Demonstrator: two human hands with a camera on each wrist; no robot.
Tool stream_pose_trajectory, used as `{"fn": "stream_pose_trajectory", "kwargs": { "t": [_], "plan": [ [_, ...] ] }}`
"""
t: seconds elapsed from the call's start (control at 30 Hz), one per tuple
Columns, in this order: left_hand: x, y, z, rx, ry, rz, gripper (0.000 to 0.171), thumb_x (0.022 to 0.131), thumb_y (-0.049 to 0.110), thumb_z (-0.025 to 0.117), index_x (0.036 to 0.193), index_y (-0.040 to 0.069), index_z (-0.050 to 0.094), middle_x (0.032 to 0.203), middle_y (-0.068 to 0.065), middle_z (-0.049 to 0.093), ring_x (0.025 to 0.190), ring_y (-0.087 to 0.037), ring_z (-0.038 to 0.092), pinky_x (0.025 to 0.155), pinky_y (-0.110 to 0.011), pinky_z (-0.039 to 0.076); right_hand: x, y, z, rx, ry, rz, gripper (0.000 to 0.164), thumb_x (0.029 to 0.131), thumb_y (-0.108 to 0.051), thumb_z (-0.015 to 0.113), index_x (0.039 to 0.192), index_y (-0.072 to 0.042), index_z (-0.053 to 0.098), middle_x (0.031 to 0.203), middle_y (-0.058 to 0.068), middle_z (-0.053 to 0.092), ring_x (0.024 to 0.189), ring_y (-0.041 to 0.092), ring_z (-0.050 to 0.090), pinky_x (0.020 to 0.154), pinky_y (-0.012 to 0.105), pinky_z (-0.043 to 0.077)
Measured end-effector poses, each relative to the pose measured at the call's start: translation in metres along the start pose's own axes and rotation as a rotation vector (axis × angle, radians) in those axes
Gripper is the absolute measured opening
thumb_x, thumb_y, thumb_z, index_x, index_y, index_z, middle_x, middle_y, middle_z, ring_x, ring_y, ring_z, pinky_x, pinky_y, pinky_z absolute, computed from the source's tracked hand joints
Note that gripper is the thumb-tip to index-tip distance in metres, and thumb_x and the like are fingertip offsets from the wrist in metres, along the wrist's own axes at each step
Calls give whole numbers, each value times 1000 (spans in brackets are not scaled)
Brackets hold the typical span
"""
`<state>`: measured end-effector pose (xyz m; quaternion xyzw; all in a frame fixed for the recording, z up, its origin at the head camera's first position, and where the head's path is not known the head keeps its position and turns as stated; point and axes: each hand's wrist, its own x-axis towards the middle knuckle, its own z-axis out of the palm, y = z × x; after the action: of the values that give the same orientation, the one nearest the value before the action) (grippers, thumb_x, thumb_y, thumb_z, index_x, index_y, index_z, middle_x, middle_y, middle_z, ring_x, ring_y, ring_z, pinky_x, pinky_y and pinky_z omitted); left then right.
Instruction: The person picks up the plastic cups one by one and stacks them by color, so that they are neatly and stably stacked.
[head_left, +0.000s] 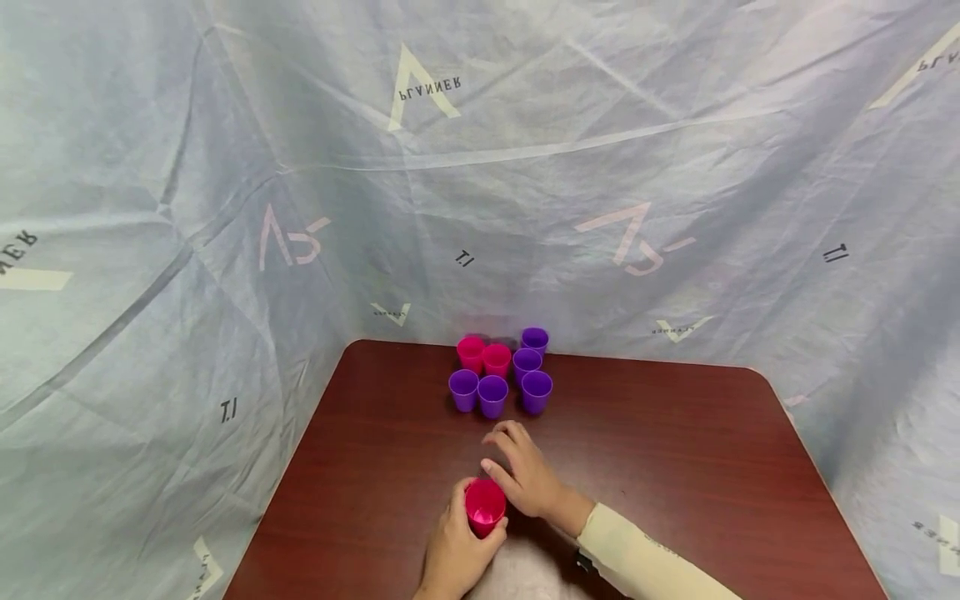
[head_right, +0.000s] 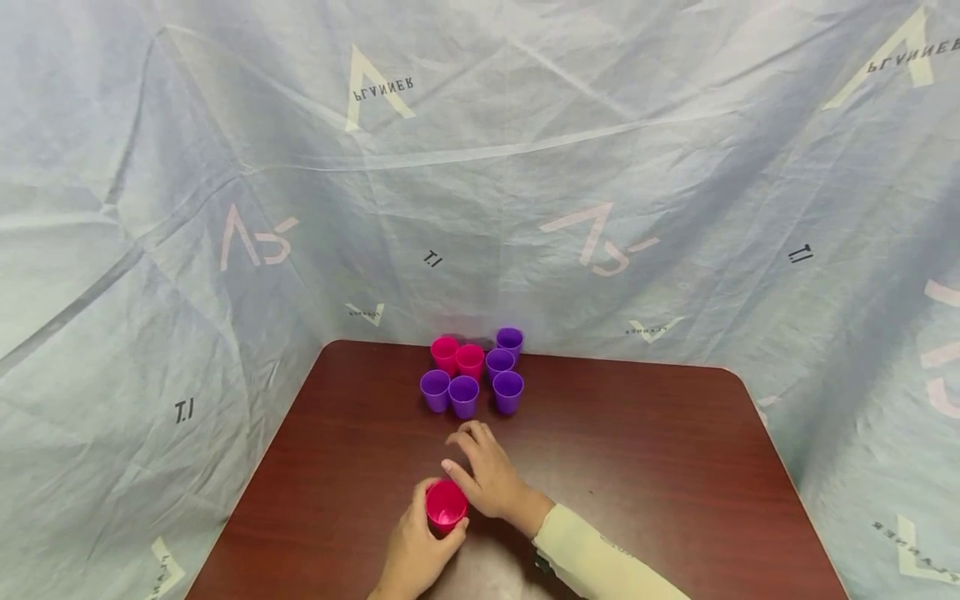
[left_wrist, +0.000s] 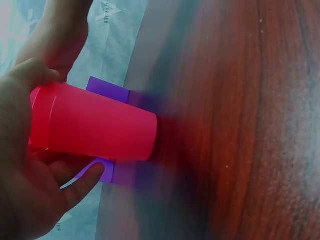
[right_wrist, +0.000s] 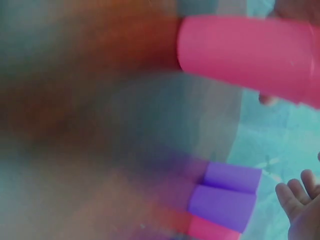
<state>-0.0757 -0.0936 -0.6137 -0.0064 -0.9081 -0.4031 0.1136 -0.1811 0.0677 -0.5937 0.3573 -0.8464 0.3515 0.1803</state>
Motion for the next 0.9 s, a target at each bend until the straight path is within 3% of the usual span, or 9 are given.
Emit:
{"fn": "stream_pose_trajectory", "kwargs": {
  "t": [0.2,0.4,0.5,0.6,0.73,0.9],
  "plan": [
    [2,5,-4,-49,31,17,90,75,47,94,148,21,49,137,-2,70,114,-17,73,88,-39,62,22,12,-11,-69,-5,32,30,104,-29,62,125,-9,67,126,7,59,117,23,56,97,44,54],
    [9,7,-7,-4,33,140,84,79,61,87,148,27,53,142,7,64,111,-15,72,87,-39,61,42,29,-18,-125,-40,37,37,106,-33,60,132,-8,66,134,16,59,126,30,54,103,50,53],
    [9,5,-3,19,19,165,72,88,61,79,145,26,56,138,8,67,108,-15,73,86,-38,61,53,37,-21,-148,-72,57,38,106,-34,59,134,-8,66,138,18,58,130,33,53,108,52,51],
    [7,3,-1,17,15,143,61,92,56,77,141,24,59,125,5,73,102,-15,75,81,-36,61,64,43,-24,-155,-101,85,39,106,-33,58,135,-7,66,140,18,57,134,36,52,113,54,48],
    [5,2,2,12,19,125,55,93,51,78,137,23,60,113,3,75,96,-16,75,78,-35,60,79,54,-27,-160,-150,147,44,108,-33,56,142,-6,61,143,18,56,140,37,49,118,54,44],
    [4,4,2,-4,13,132,52,93,47,79,133,20,59,110,4,73,94,-16,74,77,-33,60,89,67,-25,-173,-216,235,54,109,-36,55,153,-6,50,152,18,52,149,39,44,121,54,42]
  ]
}}
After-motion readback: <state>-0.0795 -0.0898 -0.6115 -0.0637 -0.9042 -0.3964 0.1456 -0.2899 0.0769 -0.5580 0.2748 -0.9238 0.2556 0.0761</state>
